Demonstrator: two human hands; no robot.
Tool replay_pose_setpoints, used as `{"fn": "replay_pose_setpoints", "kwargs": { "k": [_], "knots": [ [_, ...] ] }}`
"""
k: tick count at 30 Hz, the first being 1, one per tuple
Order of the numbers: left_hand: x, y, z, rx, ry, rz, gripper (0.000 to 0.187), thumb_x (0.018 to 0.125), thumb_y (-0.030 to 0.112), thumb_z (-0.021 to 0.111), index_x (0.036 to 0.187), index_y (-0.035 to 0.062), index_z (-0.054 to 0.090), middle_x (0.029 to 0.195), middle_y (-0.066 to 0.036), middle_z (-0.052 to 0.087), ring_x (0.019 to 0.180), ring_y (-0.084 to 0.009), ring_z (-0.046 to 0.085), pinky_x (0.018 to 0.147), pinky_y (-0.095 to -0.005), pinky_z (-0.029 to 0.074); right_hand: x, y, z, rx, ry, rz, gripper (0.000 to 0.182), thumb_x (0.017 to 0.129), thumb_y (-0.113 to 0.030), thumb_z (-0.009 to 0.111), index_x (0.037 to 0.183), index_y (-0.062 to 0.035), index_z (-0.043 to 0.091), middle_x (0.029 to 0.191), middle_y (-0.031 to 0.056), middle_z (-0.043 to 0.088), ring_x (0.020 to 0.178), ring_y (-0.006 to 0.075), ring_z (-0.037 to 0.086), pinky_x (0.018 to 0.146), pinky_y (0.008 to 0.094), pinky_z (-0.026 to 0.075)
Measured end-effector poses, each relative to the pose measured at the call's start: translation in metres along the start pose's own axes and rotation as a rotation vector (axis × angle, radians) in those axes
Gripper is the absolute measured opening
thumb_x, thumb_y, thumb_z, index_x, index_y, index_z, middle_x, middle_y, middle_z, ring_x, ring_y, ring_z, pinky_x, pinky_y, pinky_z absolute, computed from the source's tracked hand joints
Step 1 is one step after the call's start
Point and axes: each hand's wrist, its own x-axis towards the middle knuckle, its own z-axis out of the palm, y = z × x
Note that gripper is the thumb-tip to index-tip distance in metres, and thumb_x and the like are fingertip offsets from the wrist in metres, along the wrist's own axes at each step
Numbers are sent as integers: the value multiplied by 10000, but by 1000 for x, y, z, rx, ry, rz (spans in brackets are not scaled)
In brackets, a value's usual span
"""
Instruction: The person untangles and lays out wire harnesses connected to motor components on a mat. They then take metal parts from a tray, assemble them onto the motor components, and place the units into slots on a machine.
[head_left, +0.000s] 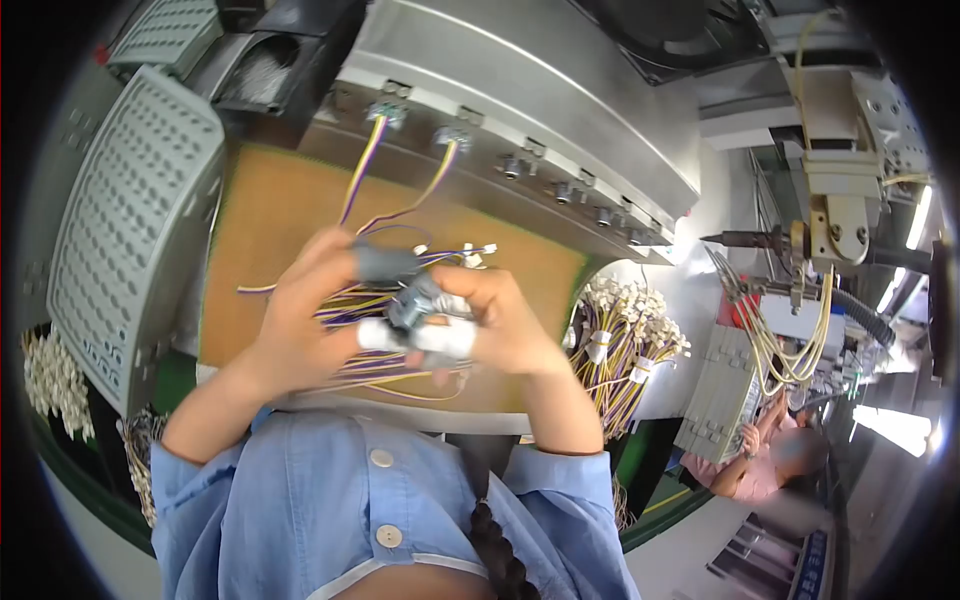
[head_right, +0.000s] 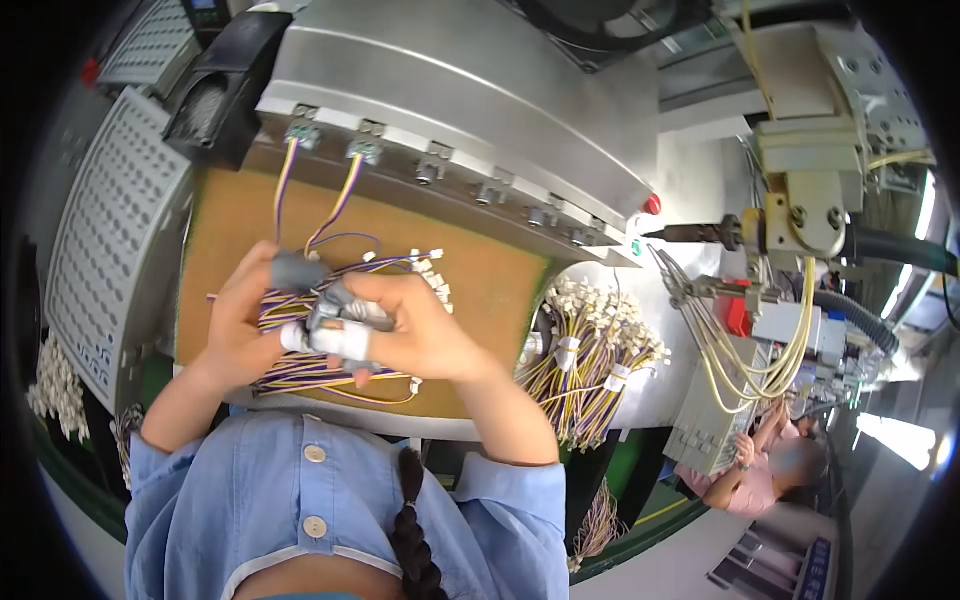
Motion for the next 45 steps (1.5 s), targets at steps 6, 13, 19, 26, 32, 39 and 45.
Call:
{"fn": "replay_pose_setpoints", "kwargs": {
  "k": [6,13,19,26,32,39,45],
  "knots": [
    [-64,-33,-2,834,-373,4,435,629,179,645,1033,52,545,987,-85,524,1036,-291,457,958,-464,299,-10,32,-12,403,533,-399,296,861,-227,541,990,40,539,718,98,597,545,124,564,453,237,497],
    [-60,-51,8,799,-584,263,303,654,135,554,954,88,565,1014,-48,538,989,-259,476,989,-476,295,33,17,5,404,762,-359,401,877,-363,474,948,26,544,668,72,562,462,143,493,442,310,456],
    [-67,-47,12,731,-482,272,269,694,179,533,945,87,563,1008,-85,526,1026,-293,467,882,-451,374,44,7,2,438,809,-358,386,884,-363,473,1009,-2,527,782,82,605,598,156,566,464,305,475],
    [-69,-34,-93,759,252,-94,280,625,-12,556,892,64,590,927,-108,558,826,-315,531,704,-388,440,-24,13,-33,-330,706,-140,330,853,-262,527,1032,13,564,852,122,641,708,171,633,453,197,450],
    [-80,-51,-69,851,-38,-80,297,589,-47,544,865,54,583,989,-83,521,932,-275,461,791,-348,397,56,16,46,-1003,184,-235,314,796,-191,602,1054,-30,525,784,219,600,675,322,620,593,402,482],
    [-69,-26,-65,565,118,-38,251,533,84,631,771,49,560,895,-105,501,841,-297,460,737,-386,385,23,8,45,-1190,599,-406,188,780,-95,616,940,-15,559,691,144,603,570,290,596,501,349,472],
    [-62,-4,-79,708,102,43,265,546,97,604,807,71,567,863,-99,515,806,-288,486,690,-384,390,41,8,80,-1311,192,-366,184,758,-59,620,939,-30,603,800,148,640,680,276,633,618,329,502]
  ]
}}
